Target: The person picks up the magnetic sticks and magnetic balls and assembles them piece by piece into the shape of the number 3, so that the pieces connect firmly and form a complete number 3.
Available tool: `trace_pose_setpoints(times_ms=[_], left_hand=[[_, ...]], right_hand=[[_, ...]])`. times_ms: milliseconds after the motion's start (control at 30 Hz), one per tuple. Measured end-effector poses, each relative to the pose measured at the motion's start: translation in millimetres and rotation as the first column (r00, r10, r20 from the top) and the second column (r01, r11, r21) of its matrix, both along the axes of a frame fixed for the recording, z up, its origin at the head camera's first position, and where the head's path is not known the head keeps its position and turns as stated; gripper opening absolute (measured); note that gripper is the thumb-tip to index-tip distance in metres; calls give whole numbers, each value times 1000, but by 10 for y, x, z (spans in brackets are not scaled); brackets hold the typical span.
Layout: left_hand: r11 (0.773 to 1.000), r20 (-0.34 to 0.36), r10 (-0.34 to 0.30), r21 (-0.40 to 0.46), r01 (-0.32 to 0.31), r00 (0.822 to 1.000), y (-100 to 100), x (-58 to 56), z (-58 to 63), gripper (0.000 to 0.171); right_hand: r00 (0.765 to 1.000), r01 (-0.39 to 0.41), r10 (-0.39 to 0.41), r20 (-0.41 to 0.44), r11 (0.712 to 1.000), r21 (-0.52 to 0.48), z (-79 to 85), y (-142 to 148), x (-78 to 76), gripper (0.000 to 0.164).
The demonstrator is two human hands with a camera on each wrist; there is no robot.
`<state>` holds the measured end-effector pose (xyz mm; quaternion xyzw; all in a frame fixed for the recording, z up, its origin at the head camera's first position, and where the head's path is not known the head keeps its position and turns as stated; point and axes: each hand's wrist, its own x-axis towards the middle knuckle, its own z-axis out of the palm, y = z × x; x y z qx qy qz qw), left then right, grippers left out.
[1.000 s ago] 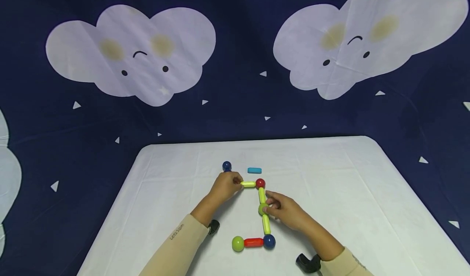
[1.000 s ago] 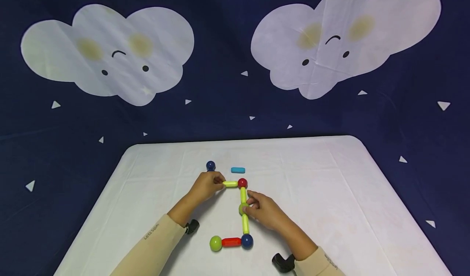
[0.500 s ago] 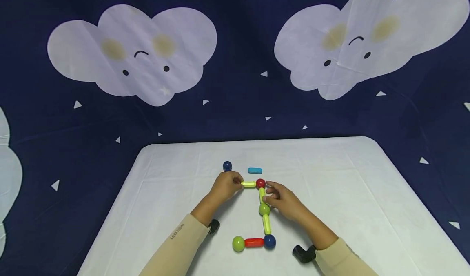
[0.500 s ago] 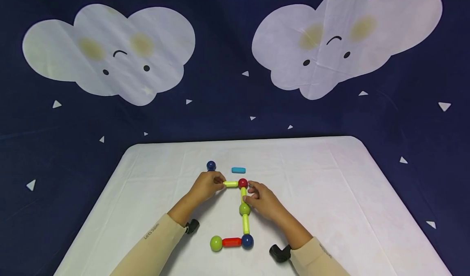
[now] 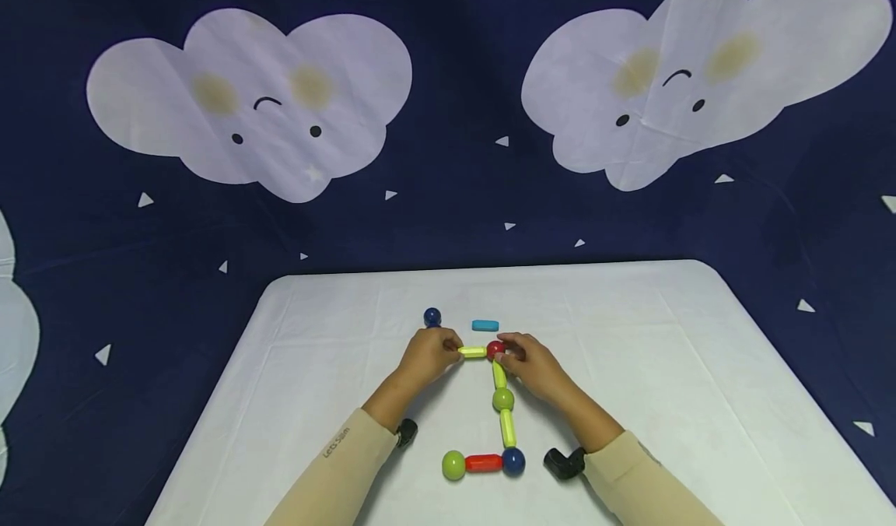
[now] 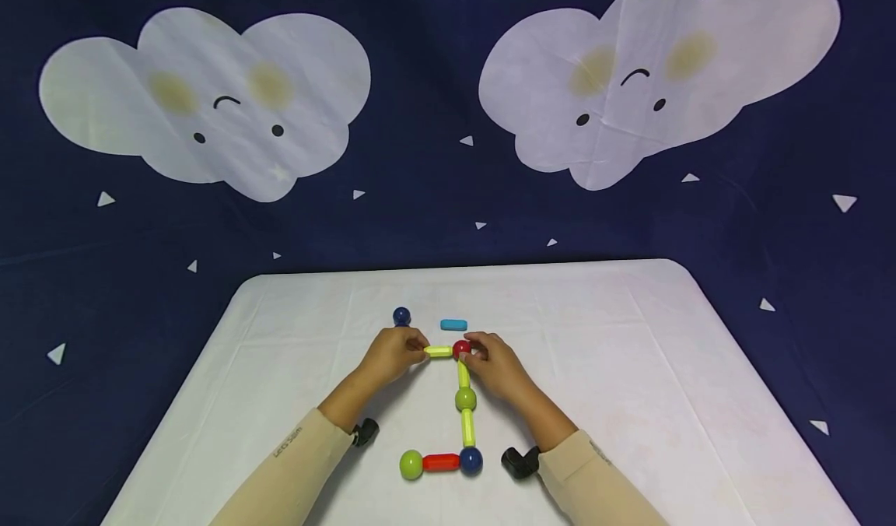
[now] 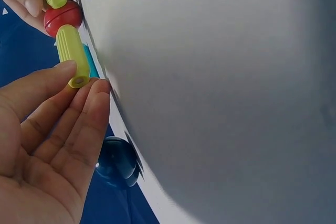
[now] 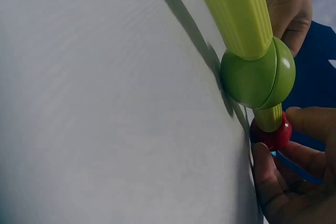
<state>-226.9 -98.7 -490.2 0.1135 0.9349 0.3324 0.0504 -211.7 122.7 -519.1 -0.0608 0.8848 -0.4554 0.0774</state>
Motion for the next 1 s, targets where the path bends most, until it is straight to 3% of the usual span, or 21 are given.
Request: trace_pose_setpoints(times_ms=[400,633,1000], left_hand=[[1000,17,-6,2,6,1000,-5,22,27,11],[997,101,15,73,-22,995,-55,16,92,21],[978,-41,118,177,-109,992,-233,-54,135,29]], right_hand=[[997,41,-38,60,998,-48,-64,0,-75,31],[998,39,-35,56,997,-61,-74,0,-87,29],[997,35,-30,69,997,-71,-57,-3,-84,30]])
